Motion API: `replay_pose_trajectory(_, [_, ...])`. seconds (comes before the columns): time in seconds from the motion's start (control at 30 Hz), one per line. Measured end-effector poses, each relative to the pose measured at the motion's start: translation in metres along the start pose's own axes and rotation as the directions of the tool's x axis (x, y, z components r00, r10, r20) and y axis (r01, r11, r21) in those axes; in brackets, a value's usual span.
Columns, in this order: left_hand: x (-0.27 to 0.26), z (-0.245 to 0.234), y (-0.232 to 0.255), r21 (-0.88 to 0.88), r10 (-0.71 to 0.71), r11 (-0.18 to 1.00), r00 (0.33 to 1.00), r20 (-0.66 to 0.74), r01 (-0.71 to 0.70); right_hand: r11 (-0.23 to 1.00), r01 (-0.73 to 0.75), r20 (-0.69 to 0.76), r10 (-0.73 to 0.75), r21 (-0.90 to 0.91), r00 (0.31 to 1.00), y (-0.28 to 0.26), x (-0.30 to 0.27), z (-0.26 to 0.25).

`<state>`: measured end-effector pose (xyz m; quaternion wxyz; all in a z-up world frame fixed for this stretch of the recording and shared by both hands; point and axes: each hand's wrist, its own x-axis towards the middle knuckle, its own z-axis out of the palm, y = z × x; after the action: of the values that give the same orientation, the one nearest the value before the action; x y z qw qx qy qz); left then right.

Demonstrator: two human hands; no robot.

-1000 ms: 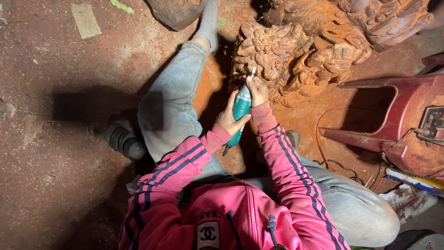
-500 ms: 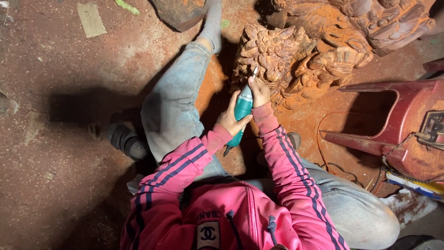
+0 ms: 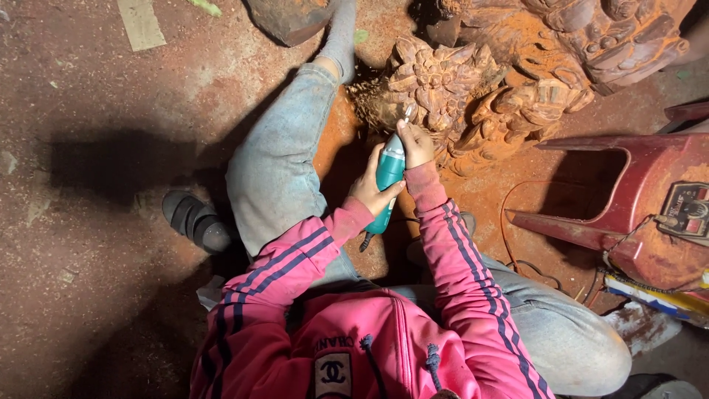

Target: The person uses a handheld rotary carving tool to shape a wooden object with floral relief patterns. The person holds the tool with both hands and moves it along the surface to remove material and refine the carved details.

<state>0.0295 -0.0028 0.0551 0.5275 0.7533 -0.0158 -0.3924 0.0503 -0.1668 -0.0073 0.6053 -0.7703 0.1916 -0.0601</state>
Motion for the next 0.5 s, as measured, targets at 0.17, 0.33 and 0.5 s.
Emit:
replay_pose_trajectory(0.17, [-0.012,0.000,-0.001,-0.067,-0.011,0.998,1.000,-0.025,0.009,0.990,0.094,0.036,-0.091,-0.110,0.995,-0.026,-0.005,0.010])
replay_pose_trajectory(0.33, [0.000,0.000,-0.015,-0.019,0.055,0.998,0.998,-0.023,-0.055,0.982,0.128,0.008,-0.128,-0.136,0.992,-0.008,-0.006,0.007])
replay_pose_trajectory(0.5, [0.010,0.001,-0.025,0.072,0.145,0.987,0.989,-0.006,-0.144,0.976,0.176,0.000,-0.178,-0.131,0.984,0.018,-0.003,-0.002])
